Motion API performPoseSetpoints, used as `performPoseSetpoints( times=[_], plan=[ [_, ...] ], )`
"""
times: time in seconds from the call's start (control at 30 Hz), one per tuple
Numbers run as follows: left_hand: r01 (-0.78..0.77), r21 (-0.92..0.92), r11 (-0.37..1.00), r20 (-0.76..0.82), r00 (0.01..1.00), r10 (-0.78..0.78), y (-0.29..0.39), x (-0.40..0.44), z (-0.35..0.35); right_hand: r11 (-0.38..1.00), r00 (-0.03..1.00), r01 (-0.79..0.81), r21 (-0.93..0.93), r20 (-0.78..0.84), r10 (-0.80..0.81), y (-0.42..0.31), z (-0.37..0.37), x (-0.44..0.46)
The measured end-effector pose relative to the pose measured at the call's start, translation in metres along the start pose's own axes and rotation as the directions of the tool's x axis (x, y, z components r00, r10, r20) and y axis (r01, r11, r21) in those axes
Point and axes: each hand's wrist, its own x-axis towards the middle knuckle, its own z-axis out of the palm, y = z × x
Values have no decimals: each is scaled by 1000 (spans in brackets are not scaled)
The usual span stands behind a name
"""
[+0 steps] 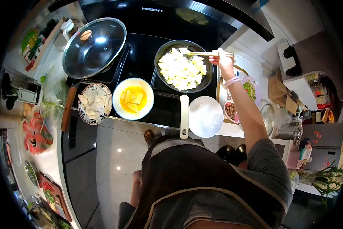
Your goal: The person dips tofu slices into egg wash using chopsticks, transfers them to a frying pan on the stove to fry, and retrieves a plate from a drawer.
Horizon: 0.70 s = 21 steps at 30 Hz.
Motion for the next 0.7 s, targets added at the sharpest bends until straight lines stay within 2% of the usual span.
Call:
performPoseSetpoints(
  times=[0.03,0.1,0.17,0.23,0.3,0.37,0.4,0.43,0.47,0.5,0.53,0.57,0.63,0.67,0.7],
  plan=[
    [73,-94,993,18,997,-71,30,-9,-35,1000,1000,-15,-7,-13,15,2,-7,-2],
    [89,-146,985,11,996,-88,32,-6,-35,988,996,47,-149,-62,-57,-8,-8,-15],
    [106,-190,976,8,994,-106,31,-4,-37,970,991,128,-208,-5,-132,-13,2,-17],
    [-135,-166,977,-131,985,114,2,15,-16,950,972,213,-230,147,-183,-4,14,-13],
    [-370,-111,923,-259,907,332,-25,35,0,954,956,234,-186,223,-191,16,31,-1],
    [-476,-64,877,-304,847,437,-25,35,-14,939,933,295,-174,265,-244,20,40,1],
    [-141,-443,885,-204,977,54,0,31,-33,934,940,300,-193,226,-255,14,41,-3],
    [225,-715,662,32,956,-290,31,26,-57,898,945,312,-311,202,-258,9,39,-8],
    [247,-773,584,40,938,-344,55,21,-79,820,930,366,-439,209,-303,-5,38,-24],
    [248,-771,586,41,938,-343,53,19,-86,721,912,409,-560,224,-343,-19,36,-43],
    [236,-699,675,32,953,-300,52,18,-89,583,839,543,-604,374,-395,-24,28,-55],
    [214,-620,755,22,966,-256,52,18,-93,581,840,542,-607,373,-394,-26,28,-70],
    [48,-199,979,-8,999,-51,-32,38,-21,746,897,399,-533,394,-199,-28,28,-95],
    [-52,25,998,-23,998,52,-64,46,6,816,924,335,-472,336,-185,-21,29,-96],
    [-49,-81,995,-69,997,44,-52,42,-17,866,960,222,-448,257,-113,-18,27,-94]
  ],
)
